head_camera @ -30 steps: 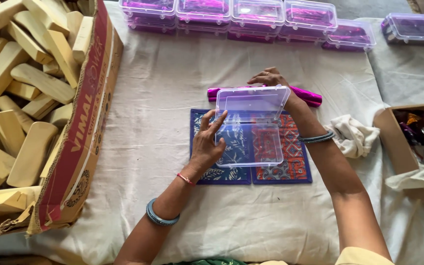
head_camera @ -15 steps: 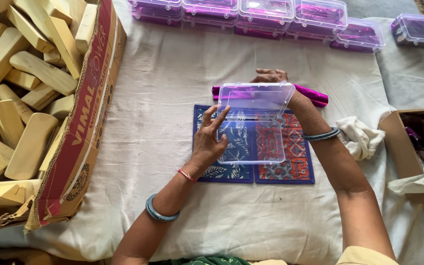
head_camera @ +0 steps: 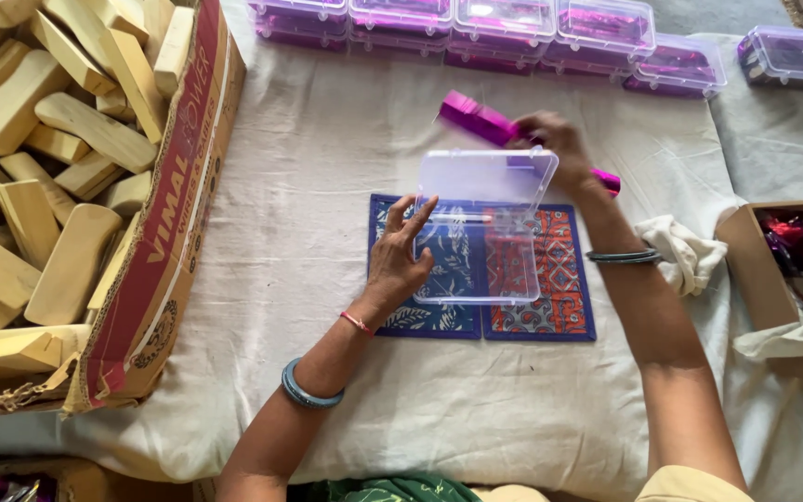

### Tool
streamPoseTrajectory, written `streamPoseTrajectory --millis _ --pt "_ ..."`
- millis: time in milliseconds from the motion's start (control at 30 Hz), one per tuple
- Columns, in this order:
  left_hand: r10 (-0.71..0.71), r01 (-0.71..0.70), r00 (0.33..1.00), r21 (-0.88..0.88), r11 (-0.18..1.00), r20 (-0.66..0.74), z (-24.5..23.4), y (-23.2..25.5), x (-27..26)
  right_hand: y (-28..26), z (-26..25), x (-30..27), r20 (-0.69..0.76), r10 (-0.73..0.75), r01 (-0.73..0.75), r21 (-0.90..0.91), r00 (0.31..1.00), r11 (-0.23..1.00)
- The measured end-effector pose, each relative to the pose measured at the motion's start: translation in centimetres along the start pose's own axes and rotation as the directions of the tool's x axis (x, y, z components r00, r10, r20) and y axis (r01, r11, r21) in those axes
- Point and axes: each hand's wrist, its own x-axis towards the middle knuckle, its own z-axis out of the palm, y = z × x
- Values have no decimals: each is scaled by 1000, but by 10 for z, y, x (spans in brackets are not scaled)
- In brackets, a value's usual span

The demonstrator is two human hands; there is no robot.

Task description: The person wraps bundles of sticks in foil, places them into plastic containers, and closes the containers by hand.

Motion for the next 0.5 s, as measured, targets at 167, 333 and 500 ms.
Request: streamPoseTrajectory --millis 167,333,500 --pt "2 -2 1000 32 999 -3 1 -2 0 -32 -66 -58 -394 235 -145 244 889 959" --pt "1 0 1000 56 998 -22 1 -3 1 -56 -94 -142 -306 309 -140 468 901 873" --pt "28 -24 998 73 997 -51 9 -11 2 -106 -52 -159 -23 312 -262 488 950 832"
